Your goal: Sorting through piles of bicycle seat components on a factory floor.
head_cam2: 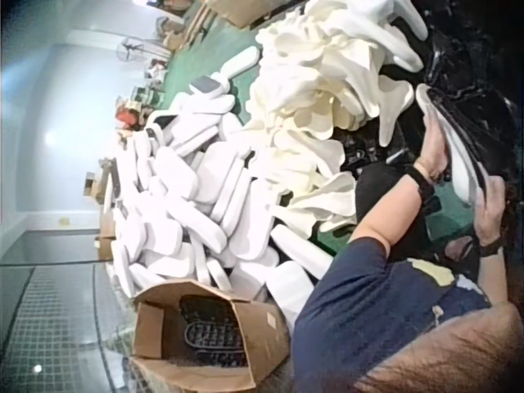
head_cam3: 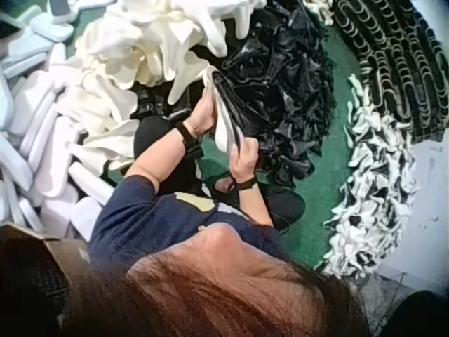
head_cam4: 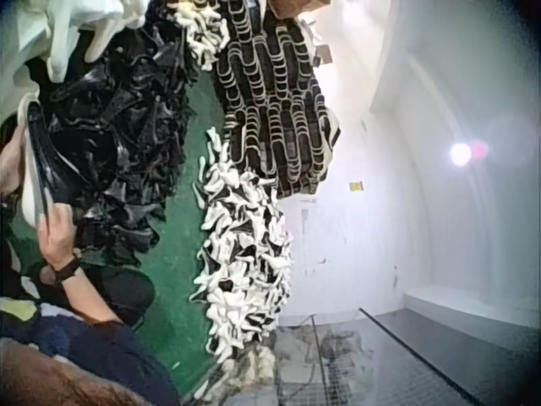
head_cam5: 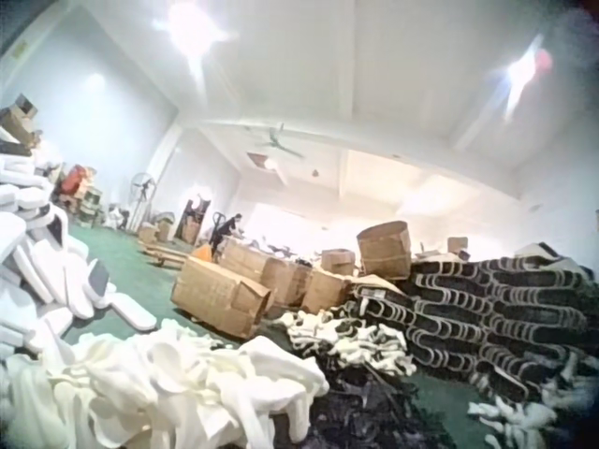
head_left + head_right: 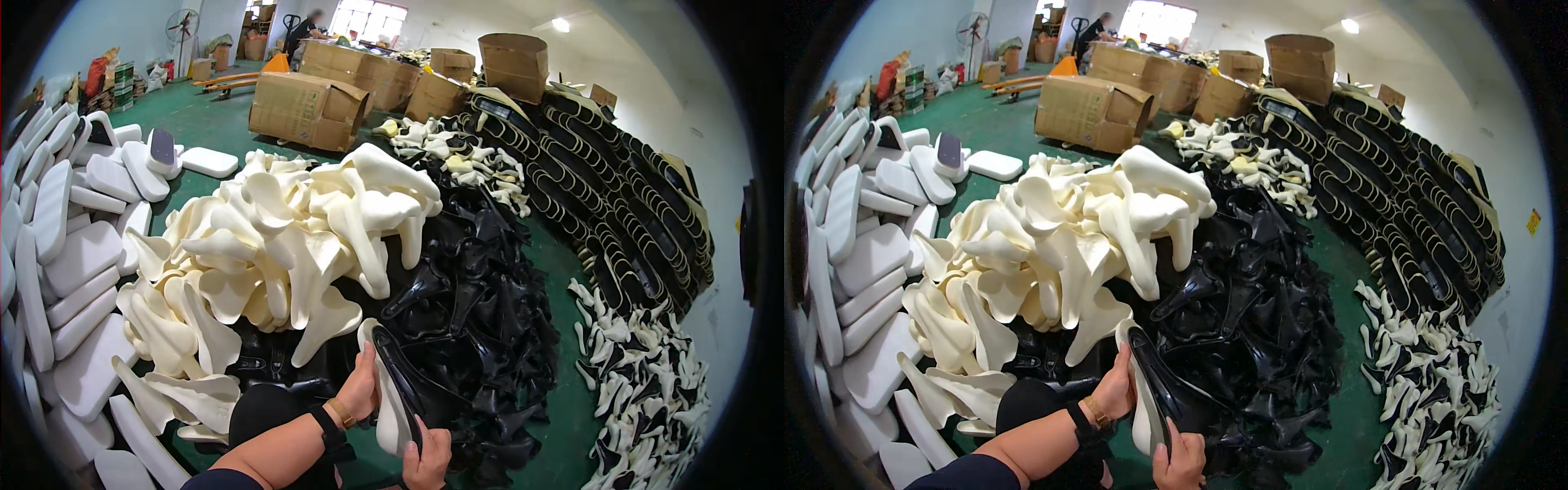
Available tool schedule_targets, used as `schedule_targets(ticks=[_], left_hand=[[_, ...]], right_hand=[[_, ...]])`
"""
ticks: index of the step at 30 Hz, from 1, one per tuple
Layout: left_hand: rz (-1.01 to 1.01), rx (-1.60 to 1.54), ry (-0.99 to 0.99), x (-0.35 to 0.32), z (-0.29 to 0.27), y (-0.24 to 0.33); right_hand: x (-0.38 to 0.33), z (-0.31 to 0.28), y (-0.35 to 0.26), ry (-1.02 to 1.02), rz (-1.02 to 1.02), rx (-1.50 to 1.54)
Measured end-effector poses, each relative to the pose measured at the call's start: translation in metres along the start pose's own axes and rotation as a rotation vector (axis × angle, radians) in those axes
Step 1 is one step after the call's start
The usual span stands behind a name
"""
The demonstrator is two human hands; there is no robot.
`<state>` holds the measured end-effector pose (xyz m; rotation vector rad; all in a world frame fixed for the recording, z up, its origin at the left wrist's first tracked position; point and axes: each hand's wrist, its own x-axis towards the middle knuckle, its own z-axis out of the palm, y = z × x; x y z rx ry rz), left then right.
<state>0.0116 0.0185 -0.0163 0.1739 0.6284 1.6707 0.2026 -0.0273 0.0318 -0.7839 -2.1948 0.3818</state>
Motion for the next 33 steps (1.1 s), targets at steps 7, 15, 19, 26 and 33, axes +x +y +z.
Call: schedule_targets(ticks=[7,15,19,26,33], left_hand=[[-0.035,-0.077,0.032,-0.001,0.004,0.000],[-0.059,-0.105,-0.076,-0.007,0.004,0.004],[-0.071,-0.068,-0.008,-0.009,0.005,0.006],[0.029,-0.034,0.067,-0.008,0.003,-0.003],[0.168,0.021,0.081,-0.019,0.014,0.000]], right_hand=[[0.006,0.012,0.000,0.013,-0.015,-0.017],[0.011,0.013,-0.006,0.001,-0.026,-0.016],[0.015,0.011,-0.010,-0.115,0.053,-0.036],[0.020,0.023,-0.013,-0.045,-0.034,-0.004],[0.021,0.029,-0.012,-0.074,-0.071,-0.025]])
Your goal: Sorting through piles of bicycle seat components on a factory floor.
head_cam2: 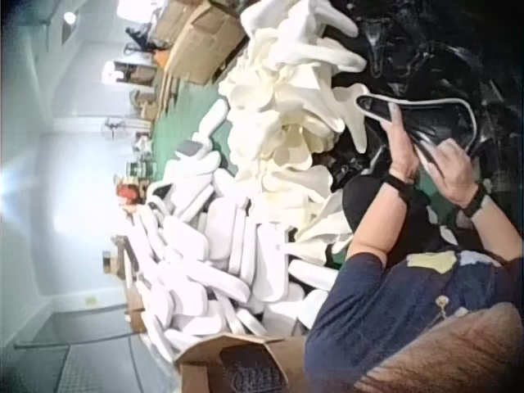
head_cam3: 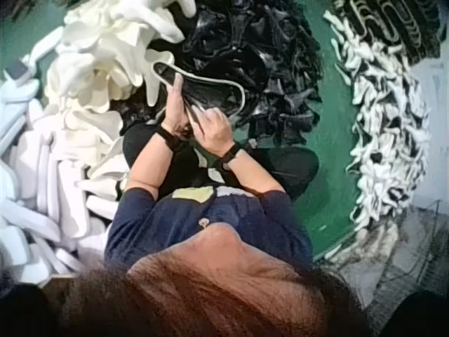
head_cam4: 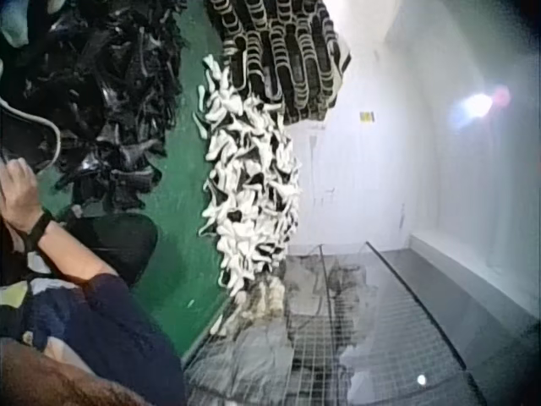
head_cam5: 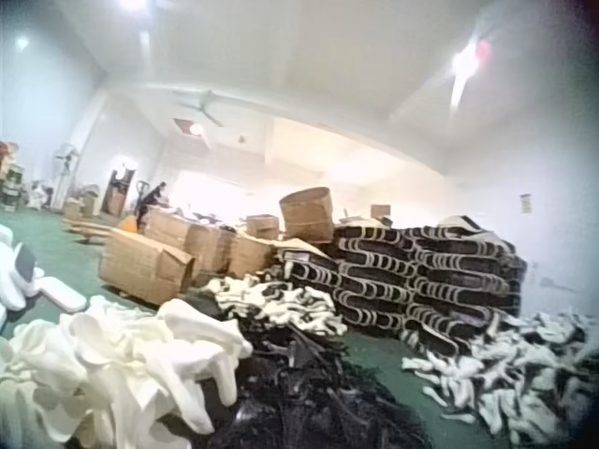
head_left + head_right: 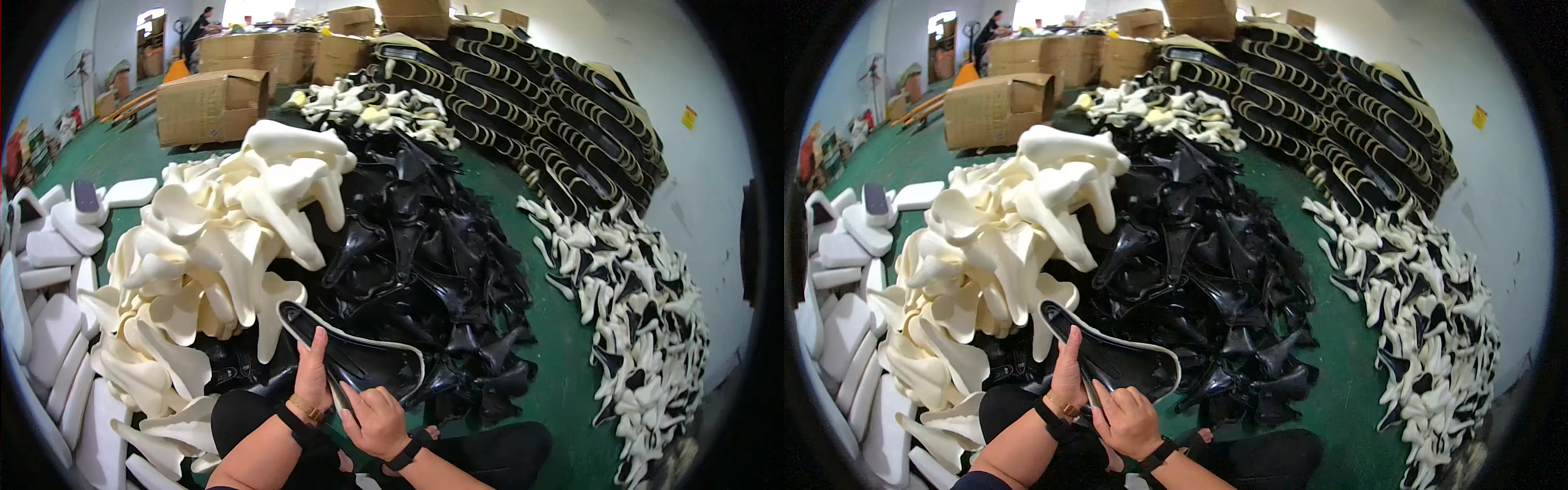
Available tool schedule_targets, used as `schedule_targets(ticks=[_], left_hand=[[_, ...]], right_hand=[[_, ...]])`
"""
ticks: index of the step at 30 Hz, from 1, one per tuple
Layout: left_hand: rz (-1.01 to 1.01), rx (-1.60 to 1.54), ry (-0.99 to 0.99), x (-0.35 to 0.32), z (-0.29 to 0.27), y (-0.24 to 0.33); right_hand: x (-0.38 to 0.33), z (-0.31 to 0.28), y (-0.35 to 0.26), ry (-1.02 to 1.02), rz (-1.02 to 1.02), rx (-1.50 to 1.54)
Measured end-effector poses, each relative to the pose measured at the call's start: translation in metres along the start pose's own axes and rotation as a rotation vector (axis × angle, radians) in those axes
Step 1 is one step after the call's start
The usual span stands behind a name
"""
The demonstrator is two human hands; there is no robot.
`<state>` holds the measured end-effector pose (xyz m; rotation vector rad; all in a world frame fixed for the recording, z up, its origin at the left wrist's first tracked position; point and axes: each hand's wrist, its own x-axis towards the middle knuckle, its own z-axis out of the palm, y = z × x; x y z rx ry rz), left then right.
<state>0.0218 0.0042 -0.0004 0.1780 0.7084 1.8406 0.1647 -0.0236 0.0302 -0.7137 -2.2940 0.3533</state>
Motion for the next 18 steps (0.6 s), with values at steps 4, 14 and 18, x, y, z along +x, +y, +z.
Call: schedule_targets(ticks=[4,14,18], left_hand=[[-0.028,0.015,0.012,0.002,-0.002,-0.004],[-0.129,0.018,0.019,-0.002,0.002,0.005],[-0.039,0.052,0.033,0.000,0.006,0.005]], right_hand=[[-0.001,-0.003,0.002,0.001,-0.044,-0.041],[-0.002,-0.006,0.005,-0.023,-0.093,-0.061],[-0.006,-0.011,0.029,0.033,-0.049,0.239]])
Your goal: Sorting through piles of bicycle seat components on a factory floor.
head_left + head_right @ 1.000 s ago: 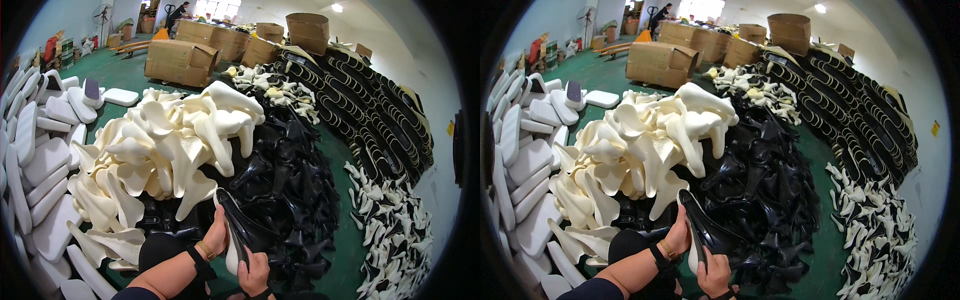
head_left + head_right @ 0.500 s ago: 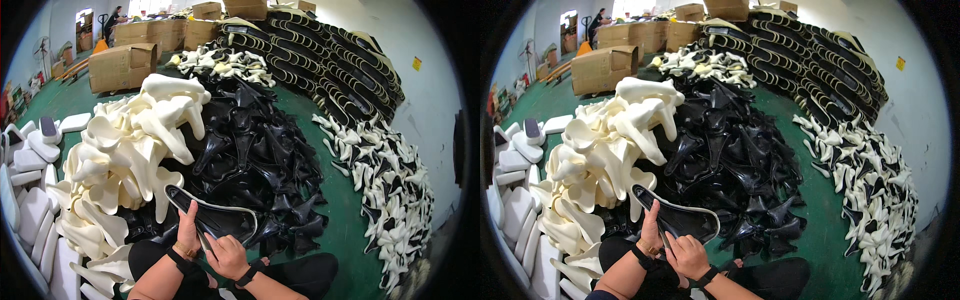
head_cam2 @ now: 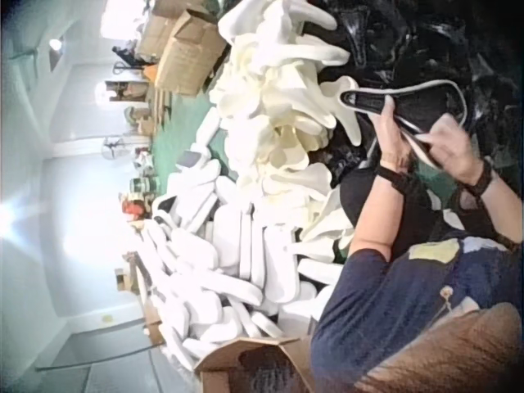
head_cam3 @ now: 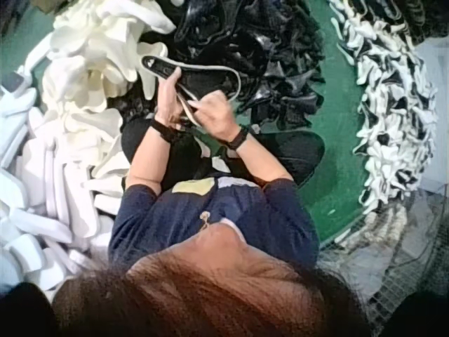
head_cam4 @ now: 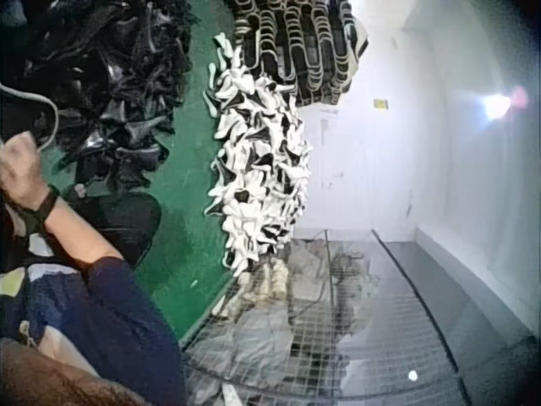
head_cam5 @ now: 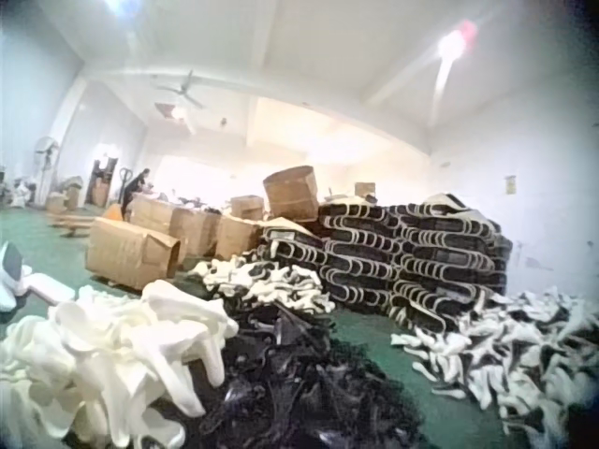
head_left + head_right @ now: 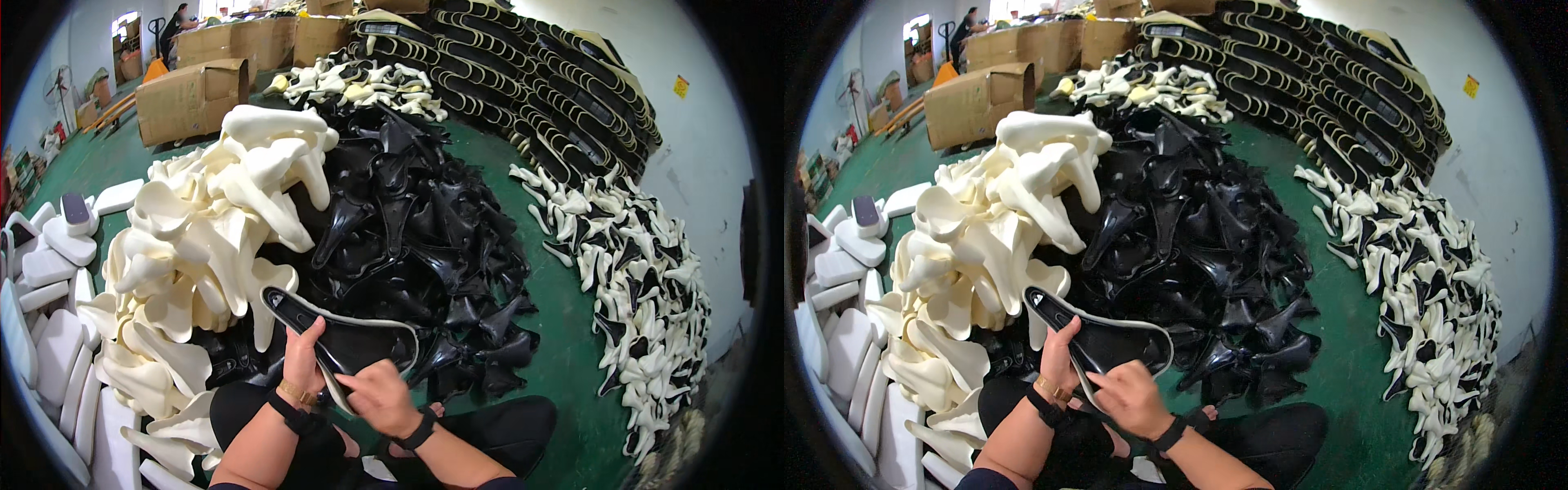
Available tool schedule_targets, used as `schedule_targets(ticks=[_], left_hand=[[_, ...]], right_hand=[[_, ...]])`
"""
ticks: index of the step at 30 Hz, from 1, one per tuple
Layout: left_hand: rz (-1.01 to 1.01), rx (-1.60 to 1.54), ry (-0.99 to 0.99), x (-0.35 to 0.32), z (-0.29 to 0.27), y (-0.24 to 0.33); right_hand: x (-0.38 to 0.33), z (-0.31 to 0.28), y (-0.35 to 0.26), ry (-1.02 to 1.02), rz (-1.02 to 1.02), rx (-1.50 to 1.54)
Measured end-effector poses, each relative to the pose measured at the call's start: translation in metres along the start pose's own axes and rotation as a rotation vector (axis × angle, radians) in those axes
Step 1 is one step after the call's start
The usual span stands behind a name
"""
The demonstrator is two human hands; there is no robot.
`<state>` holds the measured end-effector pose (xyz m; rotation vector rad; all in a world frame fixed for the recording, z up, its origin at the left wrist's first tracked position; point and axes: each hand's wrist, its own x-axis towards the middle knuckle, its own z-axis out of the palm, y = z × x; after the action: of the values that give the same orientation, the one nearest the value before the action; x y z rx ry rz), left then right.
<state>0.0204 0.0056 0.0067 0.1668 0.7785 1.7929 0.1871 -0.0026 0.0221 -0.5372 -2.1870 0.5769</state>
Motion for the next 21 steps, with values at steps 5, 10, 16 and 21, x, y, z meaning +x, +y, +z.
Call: schedule_targets(ticks=[5,10,16,21], left_hand=[[0.038,-0.004,-0.014,0.008,-0.012,0.013],[0.007,-0.026,-0.042,0.013,-0.008,0.005],[0.045,0.029,-0.070,0.010,-0.007,0.003],[0.067,-0.063,-0.081,0.010,-0.008,0.019]], right_hand=[[-0.002,-0.027,0.013,0.553,0.741,0.439],[-0.033,-0.008,0.033,0.198,1.121,1.237],[-0.041,0.021,0.029,0.171,1.137,1.284],[-0.025,0.012,0.010,0.316,1.230,1.250]])
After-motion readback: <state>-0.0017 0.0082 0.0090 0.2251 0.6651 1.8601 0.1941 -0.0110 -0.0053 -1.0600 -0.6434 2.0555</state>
